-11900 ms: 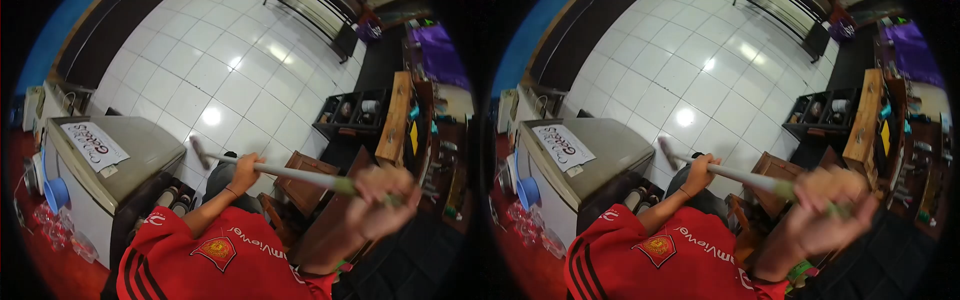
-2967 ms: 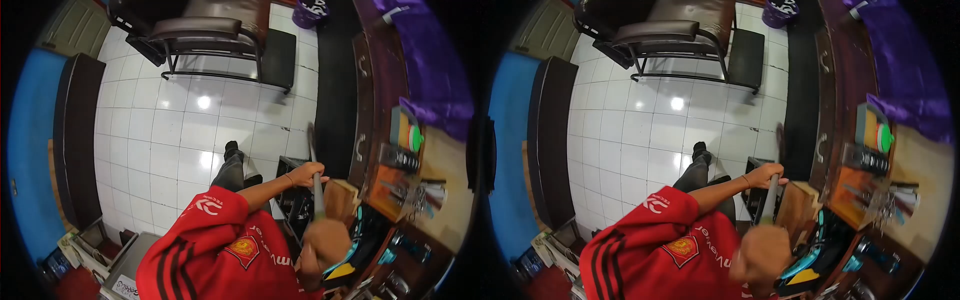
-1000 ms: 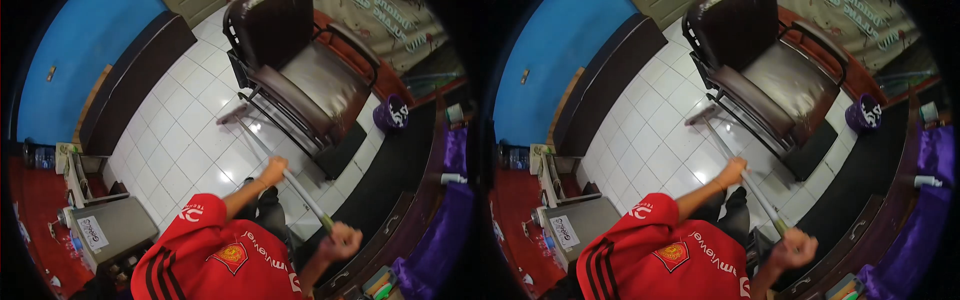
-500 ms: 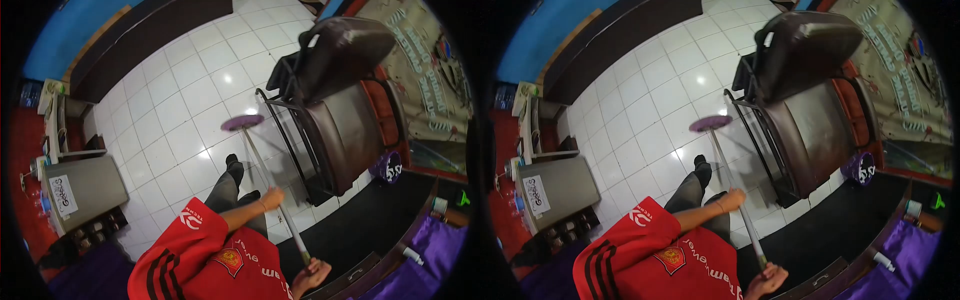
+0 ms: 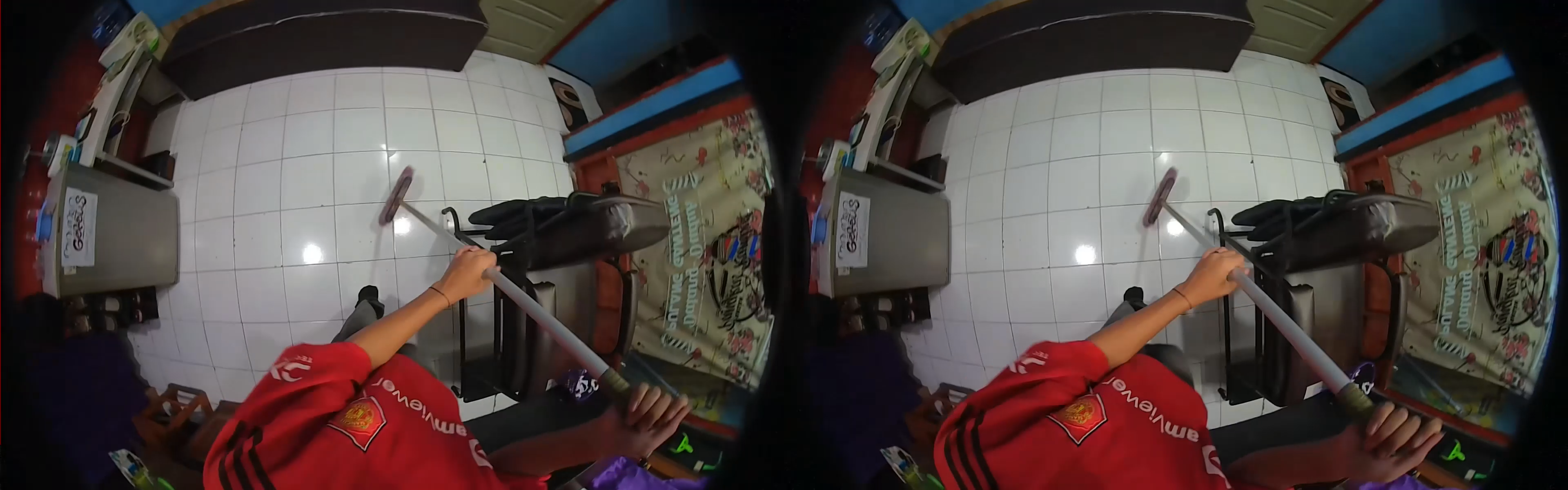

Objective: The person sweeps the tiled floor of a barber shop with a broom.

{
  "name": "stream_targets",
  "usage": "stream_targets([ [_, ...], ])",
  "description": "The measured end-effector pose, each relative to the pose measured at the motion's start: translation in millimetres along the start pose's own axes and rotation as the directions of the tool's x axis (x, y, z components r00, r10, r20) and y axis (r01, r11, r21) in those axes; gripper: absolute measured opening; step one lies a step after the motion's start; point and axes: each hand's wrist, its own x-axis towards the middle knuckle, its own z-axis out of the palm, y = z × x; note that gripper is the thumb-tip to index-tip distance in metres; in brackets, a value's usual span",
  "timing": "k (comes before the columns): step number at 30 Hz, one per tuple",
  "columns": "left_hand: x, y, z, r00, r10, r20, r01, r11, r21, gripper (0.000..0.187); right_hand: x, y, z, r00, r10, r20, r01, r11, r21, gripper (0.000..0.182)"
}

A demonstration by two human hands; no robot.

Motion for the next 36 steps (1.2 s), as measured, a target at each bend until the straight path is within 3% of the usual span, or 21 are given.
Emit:
stream_targets([
  [1,-7.2,-2.0,-2.3,0.99,-0.116,-0.076,0.115,0.993,-0.011,0.02,5.3,9.0,22.8,0.985,-0.043,-0.168,0.019,0.99,-0.143,0.028],
  [2,-16.2,-4.6,-3.2,0.986,-0.134,-0.099,0.133,0.991,-0.021,0.02,12.8,11.8,29.6,0.989,-0.025,-0.144,0.004,0.99,-0.143,0.028],
  [4,-41.5,-0.5,-21.1,0.985,-0.143,-0.096,0.139,0.989,-0.054,0.021,23.3,18.5,36.2,0.984,0.029,0.173,-0.037,0.998,0.047,0.028],
  [6,-67.4,0.2,-33.0,0.973,-0.171,-0.156,0.163,0.985,-0.06,0.022,34.4,34.4,40.2,0.99,0.036,0.14,-0.045,0.997,0.061,0.032],
  [9,-106.0,-15.5,-45.1,0.904,-0.375,-0.203,0.386,0.922,0.017,0.023,51.3,84.7,40.6,0.929,0.313,0.197,-0.346,0.923,0.168,0.035],
  [12,-149.5,-40.3,-55.7,0.714,-0.654,-0.251,0.679,0.734,0.019,0.019,49.4,155.8,60.2,0.782,0.473,0.406,-0.586,0.78,0.219,0.046],
  [14,-200.3,-92.0,-43.9,0.637,-0.633,-0.44,0.744,0.655,0.134,0.013,25.4,221.4,58.3,0.692,0.497,0.524,-0.662,0.726,0.186,0.064],
  [15,-222.9,-111.4,-41.9,0.502,-0.72,-0.479,0.862,0.461,0.21,0.014,5.3,238.4,72.6,0.698,0.664,0.268,-0.625,0.748,-0.225,0.072],
  [16,-234.0,-128.6,-38.0,0.353,-0.769,-0.533,0.933,0.243,0.267,0.017,-11.3,263.6,74.7,0.558,0.687,0.466,-0.687,0.697,-0.205,0.076],
  [17,-231.4,-146.4,-30.6,0.337,-0.762,-0.553,0.939,0.225,0.261,0.017,-6.7,271.8,80.4,0.499,0.65,0.573,-0.667,0.71,-0.226,0.077],
  [18,-228.6,-159.7,-24.7,0.338,-0.75,-0.568,0.941,0.273,0.2,0.02,4.2,279.0,82.6,0.426,0.606,0.672,-0.649,0.722,-0.239,0.077],
  [20,-208.2,-163.9,-20.0,0.368,-0.726,-0.581,0.927,0.334,0.171,0.024,54.8,290.2,72.5,0.38,0.579,0.721,-0.56,0.765,-0.319,0.078],
  [22,-131.6,-176.7,-16.3,0.402,-0.749,-0.527,0.906,0.408,0.111,0.025,111.5,288.5,63.5,0.394,0.543,0.742,-0.471,0.812,-0.344,0.077],
  [23,-96.2,-185.4,-11.1,0.524,-0.684,-0.507,0.839,0.519,0.166,0.026,130.5,290.9,55.4,0.459,0.437,0.773,-0.432,0.871,-0.235,0.076],
  [24,-54.9,-193.2,-3.7,0.597,-0.443,-0.668,0.722,0.66,0.208,0.024,151.6,285.7,52.1,0.474,0.418,0.775,-0.38,0.891,-0.248,0.047],
  [25,-14.2,-193.3,2.7,0.605,-0.267,-0.75,0.636,0.729,0.253,0.022,170.3,287.1,51.0,0.513,0.273,0.814,-0.342,0.935,-0.098,0.031],
  [26,14.6,-206.3,15.2,0.599,-0.261,-0.757,0.628,0.739,0.242,0.021,185.8,285.1,51.9,0.545,0.239,0.804,-0.293,0.952,-0.085,0.038],
  [29,105.4,-206.0,17.7,0.556,-0.491,-0.671,0.658,0.753,-0.006,0.021,215.7,270.4,56.2,0.592,0.302,0.747,-0.172,0.953,-0.249,0.062],
  [32,156.9,-189.3,2.5,0.492,-0.701,-0.515,0.655,0.689,-0.311,0.016,239.5,266.6,61.8,0.514,0.235,0.825,-0.034,0.967,-0.254,0.056],
  [33,165.0,-184.2,-1.9,0.477,-0.702,-0.529,0.66,0.684,-0.312,0.016,243.8,265.6,62.0,0.496,0.225,0.839,-0.021,0.969,-0.247,0.056],
  [36,181.4,-163.0,-24.9,0.545,-0.639,-0.543,0.623,0.742,-0.249,0.019,266.0,261.9,61.6,0.518,0.15,0.842,-0.055,0.988,-0.143,0.053],
])
